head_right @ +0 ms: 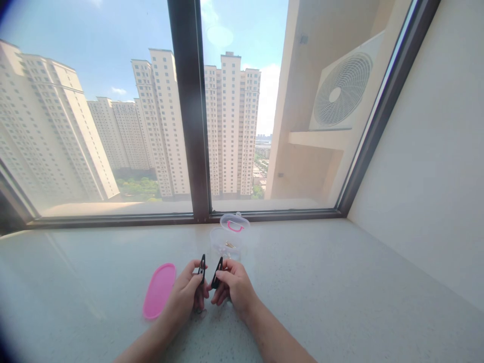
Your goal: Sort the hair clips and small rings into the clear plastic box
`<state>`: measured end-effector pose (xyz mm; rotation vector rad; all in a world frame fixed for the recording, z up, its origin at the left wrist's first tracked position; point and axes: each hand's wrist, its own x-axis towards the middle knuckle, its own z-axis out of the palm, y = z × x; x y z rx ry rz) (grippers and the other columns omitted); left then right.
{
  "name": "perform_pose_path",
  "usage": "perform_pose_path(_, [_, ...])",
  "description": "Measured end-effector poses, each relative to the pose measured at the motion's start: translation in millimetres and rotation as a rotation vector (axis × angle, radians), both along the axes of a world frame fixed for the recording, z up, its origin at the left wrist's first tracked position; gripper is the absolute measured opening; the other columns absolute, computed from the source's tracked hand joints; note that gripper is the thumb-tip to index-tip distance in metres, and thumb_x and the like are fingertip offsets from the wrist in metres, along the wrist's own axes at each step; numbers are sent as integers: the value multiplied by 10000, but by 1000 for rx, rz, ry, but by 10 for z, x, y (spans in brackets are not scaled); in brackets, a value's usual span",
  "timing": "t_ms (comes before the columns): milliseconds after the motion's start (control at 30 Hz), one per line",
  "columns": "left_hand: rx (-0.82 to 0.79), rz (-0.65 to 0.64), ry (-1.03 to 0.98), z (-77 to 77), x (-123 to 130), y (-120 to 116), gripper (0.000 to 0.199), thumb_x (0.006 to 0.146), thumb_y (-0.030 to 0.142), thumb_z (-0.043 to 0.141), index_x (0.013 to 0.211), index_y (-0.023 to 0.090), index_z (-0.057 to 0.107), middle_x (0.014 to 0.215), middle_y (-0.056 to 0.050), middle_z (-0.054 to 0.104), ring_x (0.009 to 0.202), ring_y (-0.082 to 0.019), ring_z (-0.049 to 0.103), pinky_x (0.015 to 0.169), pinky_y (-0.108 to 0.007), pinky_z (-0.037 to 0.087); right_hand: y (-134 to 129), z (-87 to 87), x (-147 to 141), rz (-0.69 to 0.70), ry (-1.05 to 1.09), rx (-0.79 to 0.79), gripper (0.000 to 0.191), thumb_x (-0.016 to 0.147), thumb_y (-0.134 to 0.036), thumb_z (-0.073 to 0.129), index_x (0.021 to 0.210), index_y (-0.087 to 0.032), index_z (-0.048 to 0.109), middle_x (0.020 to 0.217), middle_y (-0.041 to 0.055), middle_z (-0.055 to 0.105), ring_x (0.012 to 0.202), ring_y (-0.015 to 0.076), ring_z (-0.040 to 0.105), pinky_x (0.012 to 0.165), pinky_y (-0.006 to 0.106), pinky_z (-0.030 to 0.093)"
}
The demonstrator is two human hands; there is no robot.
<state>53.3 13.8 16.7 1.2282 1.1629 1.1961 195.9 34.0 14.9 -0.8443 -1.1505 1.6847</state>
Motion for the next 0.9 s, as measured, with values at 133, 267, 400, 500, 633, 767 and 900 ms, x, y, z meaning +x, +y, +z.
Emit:
perform_pose_path(133, [3,-8,10,-25,-11,10,185,814,309,427,956,195,459,503,57,581,302,-88,475,308,-150,281,0,3,-1,-7,-10,9,247,677,-335,601,793,-129,529,645,70,678,375,147,580,322,188,366])
perform_pose_path(267, [3,-5,7,-12,-11,-1,186,814,315,433,955,195,456,500,57,584,301,-86,472,312,-148,277,-1,14,-10,-15,-36,14,247,674,-337,603,785,-127,534,616,64,670,366,141,567,322,189,360])
perform_pose_path(400, [1,5,-4,11,-12,-11,208,799,338,457,952,198,459,494,59,584,298,-91,469,317,-158,293,-1,14,-17,-15,-43,13,285,671,-357,615,829,-137,528,584,45,659,360,144,562,324,189,355])
perform_pose_path(500, [5,4,7,17,-16,-12,211,795,333,451,955,196,458,500,56,586,303,-93,475,319,-160,290,0,11,-19,-11,-34,17,315,672,-361,618,878,-144,519,591,38,662,357,145,560,322,184,346])
perform_pose_path(633, [1,6,23,15,-21,-12,223,789,330,442,964,192,450,495,58,581,306,-95,477,323,-161,296,-2,11,-20,-11,-37,25,322,681,-364,614,893,-145,510,597,41,665,356,145,561,322,181,339])
perform_pose_path(767, [-2,3,37,13,-26,-10,214,793,323,429,963,193,444,496,59,582,303,-92,471,318,-159,291,-5,16,-23,-7,-26,30,330,678,-376,629,883,-148,505,599,36,661,353,141,559,318,178,336])
perform_pose_path(900, [6,8,44,5,-32,-7,206,805,324,421,963,195,444,500,59,582,305,-90,468,319,-160,301,-11,26,-23,-7,-16,34,330,677,-380,647,870,-146,516,577,24,651,348,133,554,314,172,345])
